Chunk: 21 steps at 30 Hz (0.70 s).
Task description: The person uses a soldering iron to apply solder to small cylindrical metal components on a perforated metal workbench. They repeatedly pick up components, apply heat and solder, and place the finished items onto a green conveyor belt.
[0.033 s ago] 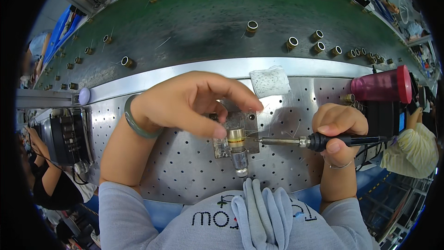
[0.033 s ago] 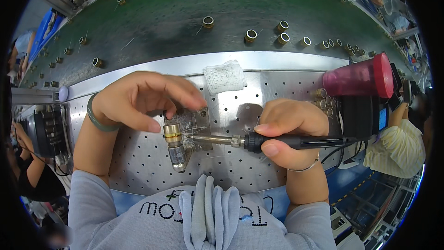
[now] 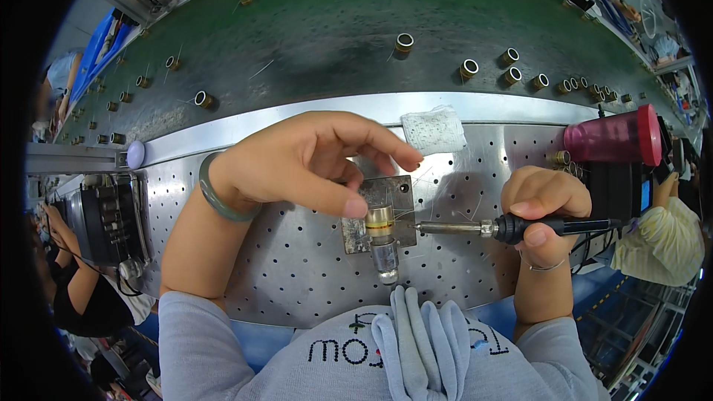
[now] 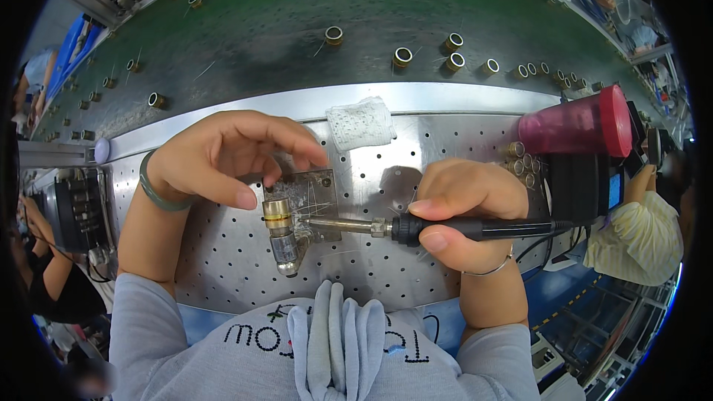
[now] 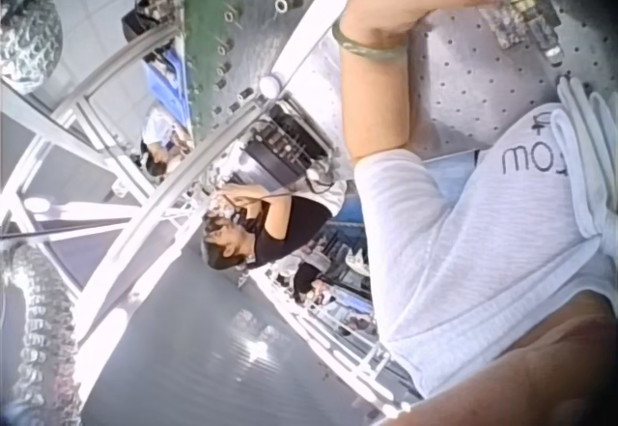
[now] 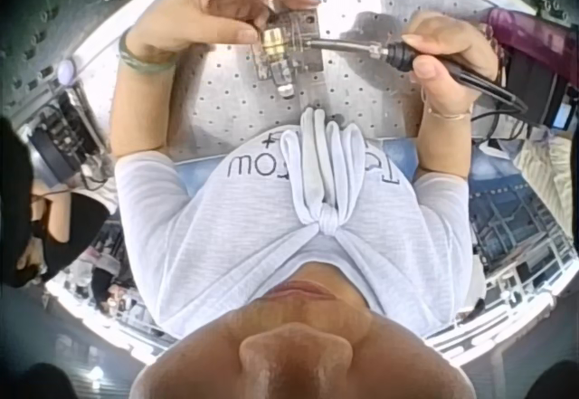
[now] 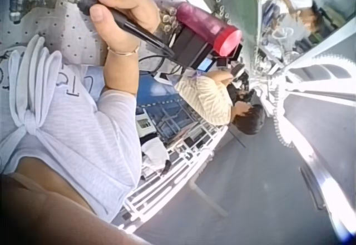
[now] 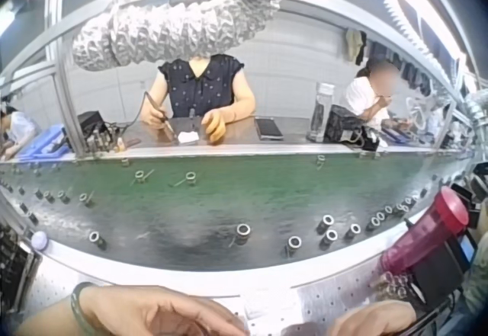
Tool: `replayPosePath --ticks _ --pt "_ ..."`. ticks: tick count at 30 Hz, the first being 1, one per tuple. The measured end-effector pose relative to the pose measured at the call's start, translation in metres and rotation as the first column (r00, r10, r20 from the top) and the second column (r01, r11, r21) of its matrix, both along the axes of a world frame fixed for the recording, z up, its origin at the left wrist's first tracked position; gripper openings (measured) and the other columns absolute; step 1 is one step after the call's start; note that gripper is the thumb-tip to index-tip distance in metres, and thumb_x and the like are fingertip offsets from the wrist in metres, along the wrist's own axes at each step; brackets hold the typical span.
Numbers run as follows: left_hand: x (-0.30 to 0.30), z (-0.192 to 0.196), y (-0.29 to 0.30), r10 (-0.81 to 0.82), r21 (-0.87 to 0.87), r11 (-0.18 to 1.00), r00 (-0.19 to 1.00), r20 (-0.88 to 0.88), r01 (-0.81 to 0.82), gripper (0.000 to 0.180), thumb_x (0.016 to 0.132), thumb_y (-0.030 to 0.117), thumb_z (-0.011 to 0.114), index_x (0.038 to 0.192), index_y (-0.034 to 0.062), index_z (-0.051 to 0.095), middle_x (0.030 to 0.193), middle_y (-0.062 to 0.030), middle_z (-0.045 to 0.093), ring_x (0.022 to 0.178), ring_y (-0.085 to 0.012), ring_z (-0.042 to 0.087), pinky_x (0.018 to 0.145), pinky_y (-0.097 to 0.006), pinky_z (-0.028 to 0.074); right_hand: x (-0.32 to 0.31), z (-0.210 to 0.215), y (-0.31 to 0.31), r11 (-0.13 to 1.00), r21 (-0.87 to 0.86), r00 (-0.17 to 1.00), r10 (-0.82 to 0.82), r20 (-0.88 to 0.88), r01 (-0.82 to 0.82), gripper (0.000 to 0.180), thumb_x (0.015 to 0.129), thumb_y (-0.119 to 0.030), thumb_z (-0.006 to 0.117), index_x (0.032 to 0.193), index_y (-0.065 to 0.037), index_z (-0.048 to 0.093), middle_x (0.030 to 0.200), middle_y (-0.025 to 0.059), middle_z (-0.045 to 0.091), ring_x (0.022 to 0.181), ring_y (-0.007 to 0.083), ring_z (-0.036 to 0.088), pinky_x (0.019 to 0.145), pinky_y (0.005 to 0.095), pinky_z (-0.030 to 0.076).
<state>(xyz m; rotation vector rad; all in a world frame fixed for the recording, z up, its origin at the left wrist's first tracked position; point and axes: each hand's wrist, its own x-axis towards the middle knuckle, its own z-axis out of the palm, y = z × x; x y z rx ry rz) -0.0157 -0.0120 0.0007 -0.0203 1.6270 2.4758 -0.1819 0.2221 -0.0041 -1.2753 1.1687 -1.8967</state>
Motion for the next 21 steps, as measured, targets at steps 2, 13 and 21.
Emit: replayPosePath --ticks 2,13,21 --pt "-0.0009 0.0007 0.0001 -0.006 0.001 1.000 0.999 0.046 0.006 0.039 0.068 0.004 0.076 0.105 -0.0043 0.065 0.107 -0.0129 0.059 0.089 -0.0138 0.055 0.072 -0.021 0.043 -0.0014 -0.0013 -0.0008 0.999 -0.021 0.999 0.032 -0.007 -0.032 0.019 0.066 0.000 0.071 0.083 0.003 0.063 0.064 0.0085 0.060 0.053 0.0176 0.055 0.051 0.0274 0.042" --pt "0.0027 0.0018 -0.0005 -0.146 0.011 0.989 0.988 0.056 0.146 0.029 0.071 -0.003 0.073 0.099 -0.0062 0.067 0.093 -0.0120 0.060 0.079 -0.0128 0.055 0.068 -0.022 0.046 0.0008 -0.0011 -0.0058 0.993 -0.046 0.993 0.104 -0.048 -0.106 0.025 0.064 0.003 0.074 0.087 0.005 0.064 0.063 0.0097 0.060 0.049 0.0174 0.054 0.048 0.0263 0.040" --pt "0.0034 0.0012 0.0000 -0.136 0.006 0.991 0.989 0.064 0.136 0.028 0.070 -0.004 0.074 0.098 -0.0061 0.067 0.090 -0.0110 0.061 0.077 -0.0124 0.055 0.068 -0.022 0.046 0.0028 0.0001 -0.0058 0.997 0.005 0.992 0.080 -0.095 -0.080 0.026 0.062 0.000 0.078 0.085 0.004 0.065 0.064 0.0103 0.061 0.052 0.0192 0.056 0.050 0.0271 0.041"
